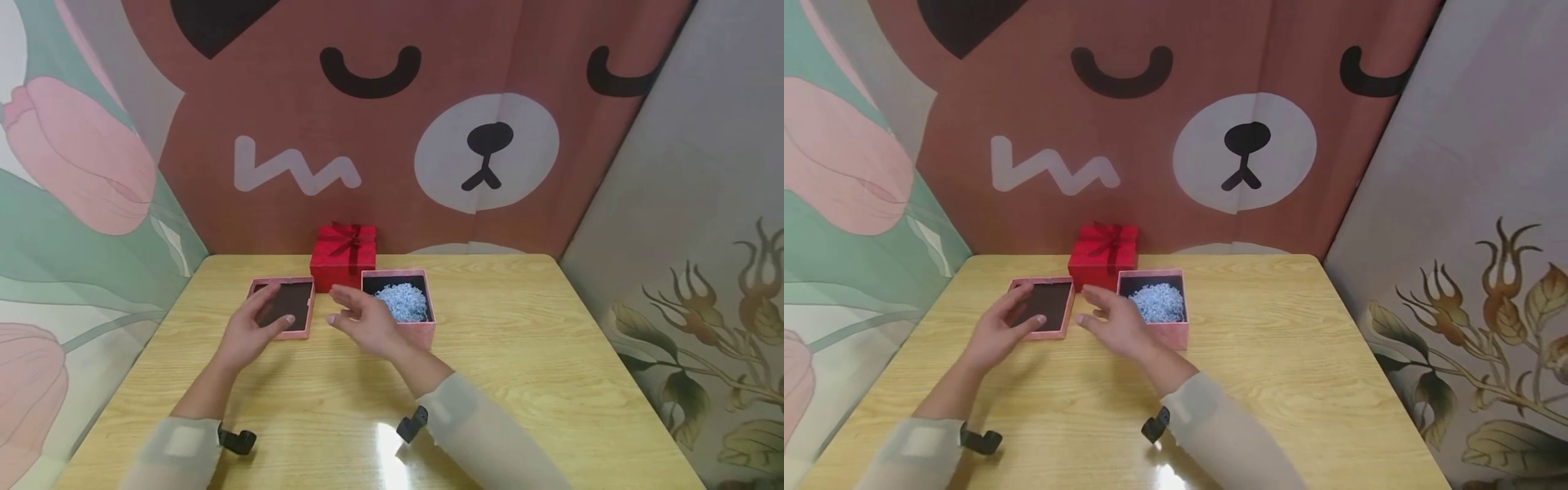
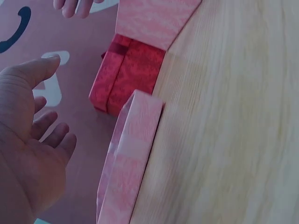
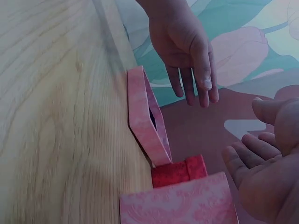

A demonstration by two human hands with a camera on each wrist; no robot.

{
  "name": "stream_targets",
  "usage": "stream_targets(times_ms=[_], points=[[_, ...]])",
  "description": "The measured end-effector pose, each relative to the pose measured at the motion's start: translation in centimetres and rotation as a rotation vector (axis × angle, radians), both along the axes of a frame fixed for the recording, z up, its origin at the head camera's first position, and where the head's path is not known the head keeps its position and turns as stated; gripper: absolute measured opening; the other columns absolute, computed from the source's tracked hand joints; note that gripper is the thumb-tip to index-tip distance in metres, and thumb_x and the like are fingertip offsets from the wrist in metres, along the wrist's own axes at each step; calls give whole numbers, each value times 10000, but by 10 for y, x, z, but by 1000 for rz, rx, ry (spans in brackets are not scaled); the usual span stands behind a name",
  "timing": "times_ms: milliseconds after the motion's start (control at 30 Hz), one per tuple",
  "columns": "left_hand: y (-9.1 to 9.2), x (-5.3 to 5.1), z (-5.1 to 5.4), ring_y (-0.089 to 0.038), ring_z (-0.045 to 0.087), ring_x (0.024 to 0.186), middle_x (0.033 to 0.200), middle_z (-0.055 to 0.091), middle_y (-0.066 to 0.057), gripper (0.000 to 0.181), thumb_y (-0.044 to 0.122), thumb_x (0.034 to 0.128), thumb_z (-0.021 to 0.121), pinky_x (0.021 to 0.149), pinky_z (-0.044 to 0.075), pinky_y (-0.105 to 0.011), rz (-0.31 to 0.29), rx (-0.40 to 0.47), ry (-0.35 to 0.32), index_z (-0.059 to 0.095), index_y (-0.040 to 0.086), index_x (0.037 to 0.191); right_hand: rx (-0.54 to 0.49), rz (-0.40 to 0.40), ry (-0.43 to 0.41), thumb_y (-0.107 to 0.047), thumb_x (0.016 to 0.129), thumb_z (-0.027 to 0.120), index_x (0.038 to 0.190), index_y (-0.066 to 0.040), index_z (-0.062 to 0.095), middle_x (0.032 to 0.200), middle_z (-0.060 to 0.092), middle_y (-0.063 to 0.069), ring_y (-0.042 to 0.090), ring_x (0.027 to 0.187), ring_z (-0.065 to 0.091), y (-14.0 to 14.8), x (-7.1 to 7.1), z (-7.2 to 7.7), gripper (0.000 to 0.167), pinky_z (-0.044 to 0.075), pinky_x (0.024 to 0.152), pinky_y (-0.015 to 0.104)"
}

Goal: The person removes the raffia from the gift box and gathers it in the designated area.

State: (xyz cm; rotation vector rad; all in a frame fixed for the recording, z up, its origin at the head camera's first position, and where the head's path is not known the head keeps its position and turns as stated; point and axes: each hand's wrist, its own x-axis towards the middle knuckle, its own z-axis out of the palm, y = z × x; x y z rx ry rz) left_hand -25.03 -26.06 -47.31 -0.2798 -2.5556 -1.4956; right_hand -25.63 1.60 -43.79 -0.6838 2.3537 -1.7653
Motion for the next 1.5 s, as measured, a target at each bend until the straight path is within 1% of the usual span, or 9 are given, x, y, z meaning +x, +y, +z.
stream_targets(times_ms=[167, 367, 500, 600, 767, 967, 1200, 1300, 1500], points=[[14, -2, 0, -419, 396, 1471, 1617, 405, -160, 761, 168, 927, 807, 1164, 354, -532, -64, 65, 15, 426, 59, 1577, 16, -23, 12, -272, 962, 769, 1530, -208, 526, 1483, 593, -43, 168, 1357, 567, 18, -4, 4, 622, 490, 1096, 356], [29, -7, -2, -385, 401, 1468, 1609, 405, -166, 742, 124, 922, 806, 1175, 349, -516, -124, 115, 50, 439, 14, 1558, 56, -39, 61, -301, 956, 773, 1556, -155, 486, 1511, 570, -1, 233, 1383, 548, 40, -15, 4, 681, 463, 1126, 400], [40, -9, -1, -352, 417, 1469, 1616, 407, -121, 761, 187, 914, 824, 1153, 387, -479, -131, 98, 26, 451, 89, 1571, 109, -44, 95, -278, 960, 766, 1566, -117, 459, 1540, 540, 43, 243, 1399, 528, 53, -21, 1, 699, 444, 1144, 398], [50, -11, 2, -335, 437, 1462, 1620, 409, -71, 784, 278, 908, 832, 1136, 411, -477, -128, 70, 2, 447, 179, 1584, 150, -74, 131, -259, 949, 776, 1534, -100, 494, 1506, 572, 54, 266, 1385, 539, 60, -25, -1, 669, 447, 1143, 416], [64, -17, 3, -300, 405, 1478, 1629, 386, -9, 784, 336, 909, 824, 1158, 398, -495, -164, 84, -22, 440, 241, 1586, 197, -105, 141, -252, 935, 790, 1486, -92, 530, 1449, 605, 65, 315, 1372, 535, 68, -29, -2, 630, 425, 1159, 473], [87, -22, -1, -296, 405, 1469, 1612, 405, 10, 772, 311, 900, 833, 1154, 410, -495, -203, 90, -40, 461, 238, 1572, 309, -132, 148, -313, 920, 805, 1499, -111, 519, 1466, 583, 61, 317, 1378, 523, 76, -36, -3, 677, 409, 1167, 496], [108, -27, -8, -335, 406, 1461, 1603, 407, -51, 784, 235, 900, 830, 1141, 417, -513, -257, 82, -31, 447, 122, 1574, 443, -151, 196, -368, 882, 840, 1484, -84, 539, 1474, 576, 75, 286, 1381, 515, 81, -44, -1, 731, 430, 1145, 510], [115, -30, -11, -352, 406, 1458, 1604, 400, -67, 778, 223, 897, 832, 1142, 414, -527, -277, 98, -38, 454, 120, 1569, 486, -143, 199, -378, 873, 845, 1498, -91, 524, 1490, 560, 78, 285, 1392, 500, 81, -47, 0, 759, 427, 1148, 511], [123, -33, -19, -346, 420, 1450, 1601, 397, -65, 767, 209, 888, 837, 1141, 422, -521, -272, 107, -70, 472, 146, 1560, 542, -134, 201, -390, 851, 860, 1531, -110, 490, 1535, 516, 92, 297, 1415, 474, 79, -52, -1, 822, 423, 1148, 533]])
